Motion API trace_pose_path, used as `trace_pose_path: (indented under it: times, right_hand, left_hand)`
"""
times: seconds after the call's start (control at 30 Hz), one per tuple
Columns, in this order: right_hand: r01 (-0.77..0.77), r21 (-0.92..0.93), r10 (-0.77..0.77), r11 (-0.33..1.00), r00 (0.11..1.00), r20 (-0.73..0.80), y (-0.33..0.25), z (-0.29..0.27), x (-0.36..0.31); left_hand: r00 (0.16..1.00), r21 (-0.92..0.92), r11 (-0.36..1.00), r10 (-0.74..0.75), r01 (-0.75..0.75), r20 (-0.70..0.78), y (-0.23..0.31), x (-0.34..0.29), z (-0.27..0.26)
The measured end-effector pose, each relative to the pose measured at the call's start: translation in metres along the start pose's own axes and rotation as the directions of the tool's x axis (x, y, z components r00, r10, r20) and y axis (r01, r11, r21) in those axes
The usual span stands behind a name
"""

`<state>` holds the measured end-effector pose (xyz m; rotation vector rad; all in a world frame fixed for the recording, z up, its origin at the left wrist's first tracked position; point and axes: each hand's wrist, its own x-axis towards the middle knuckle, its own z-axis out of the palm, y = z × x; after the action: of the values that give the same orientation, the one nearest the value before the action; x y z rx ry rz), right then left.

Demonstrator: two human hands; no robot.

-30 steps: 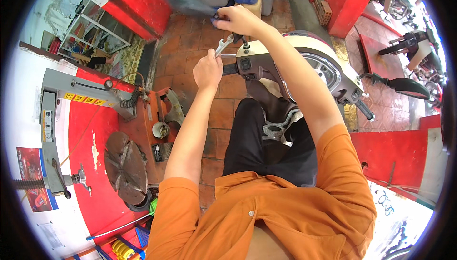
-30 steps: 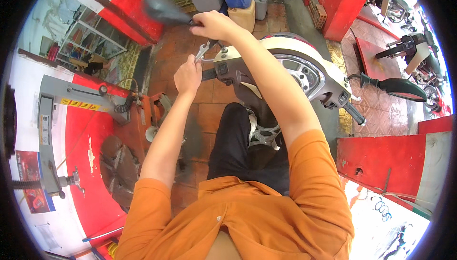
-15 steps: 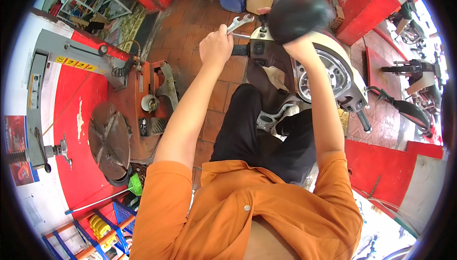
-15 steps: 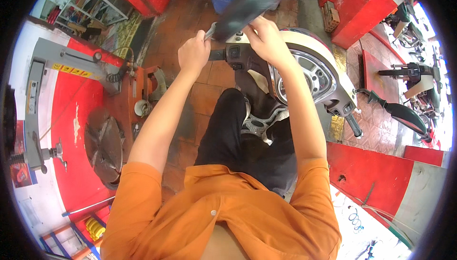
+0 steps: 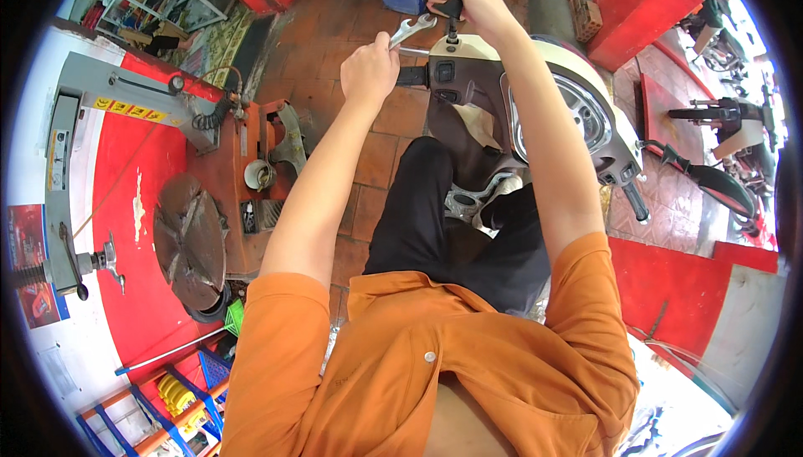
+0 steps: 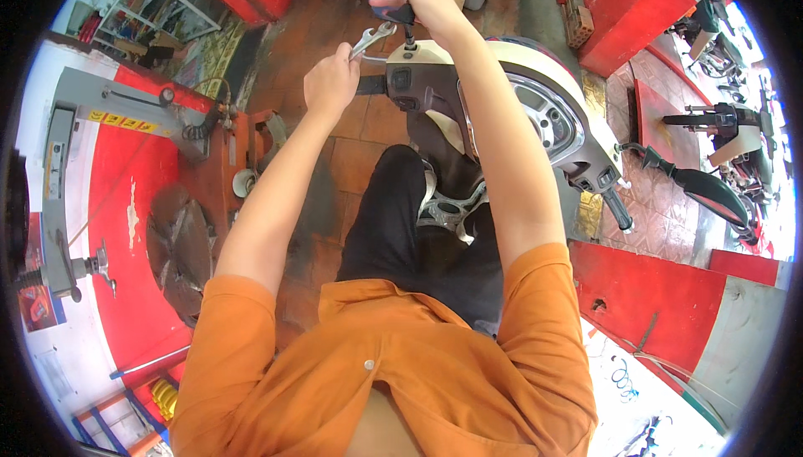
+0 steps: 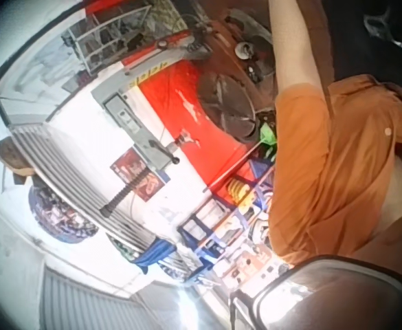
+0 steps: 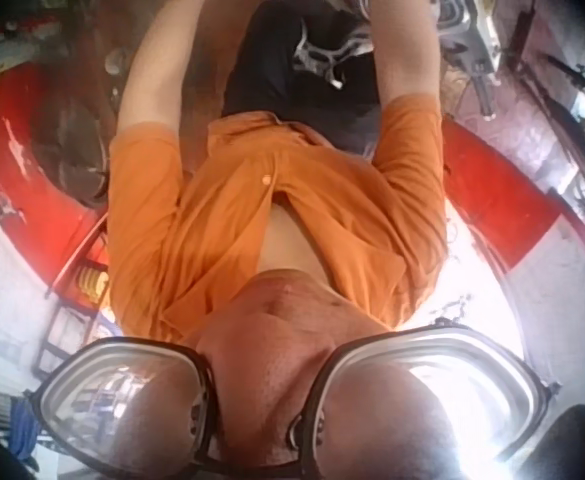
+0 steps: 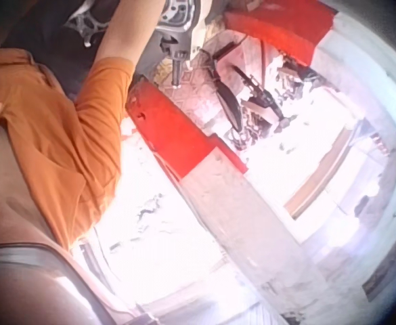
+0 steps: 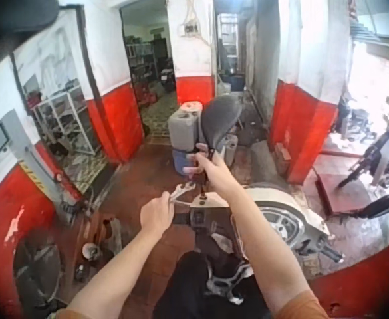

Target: The person unscrews a side mirror from the handlebar of a scooter using a wrench and then reattaches it by hand and with the wrench.

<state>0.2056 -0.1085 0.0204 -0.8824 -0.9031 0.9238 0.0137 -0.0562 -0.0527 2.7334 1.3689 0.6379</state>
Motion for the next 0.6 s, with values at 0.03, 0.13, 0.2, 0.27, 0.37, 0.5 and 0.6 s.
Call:
trace_pose_path:
  times: [0.03, 0.13, 0.2, 0.27, 0.37, 0.5, 0.6]
  right_hand:
    - [0.034, 0.108, -0.029, 0.994, 0.999, -0.044, 0.000, -0.013, -0.007]
    - [0.176, 0.364, -0.126, 0.915, 0.980, -0.157, 0.018, -0.017, -0.026]
    - [0.250, 0.272, -0.186, 0.929, 0.953, -0.239, 0.006, -0.001, -0.056]
    - [0.283, -0.157, -0.314, 0.946, 0.921, -0.229, 0.004, 0.008, -0.078]
    - [0.354, -0.584, -0.459, 0.731, 0.888, -0.036, 0.007, 0.004, -0.083]
    - [0.409, -0.867, -0.560, 0.283, 0.804, 0.197, -0.021, -0.007, -0.070]
    - [0.427, -0.880, -0.524, 0.208, 0.808, 0.268, -0.031, -0.008, -0.061]
  left_hand:
    - [1.000, -0.015, 1.000, 0.013, -0.013, 0.004, 0.011, 0.001, 0.000]
    - [0.998, -0.010, 0.999, -0.039, 0.040, 0.052, 0.011, 0.004, -0.005]
    - [0.998, -0.028, 0.999, -0.032, 0.034, 0.061, 0.010, 0.004, -0.002]
    - [0.999, -0.039, 0.999, -0.019, 0.021, 0.051, 0.011, 0.004, 0.001]
    - [0.999, -0.032, 0.999, -0.013, 0.014, 0.033, 0.008, 0.003, 0.003]
    - [1.000, -0.021, 1.000, -0.015, 0.015, 0.025, 0.007, 0.002, 0.003]
    - [1.000, -0.024, 1.000, -0.008, 0.009, 0.016, 0.010, 0.004, 0.004]
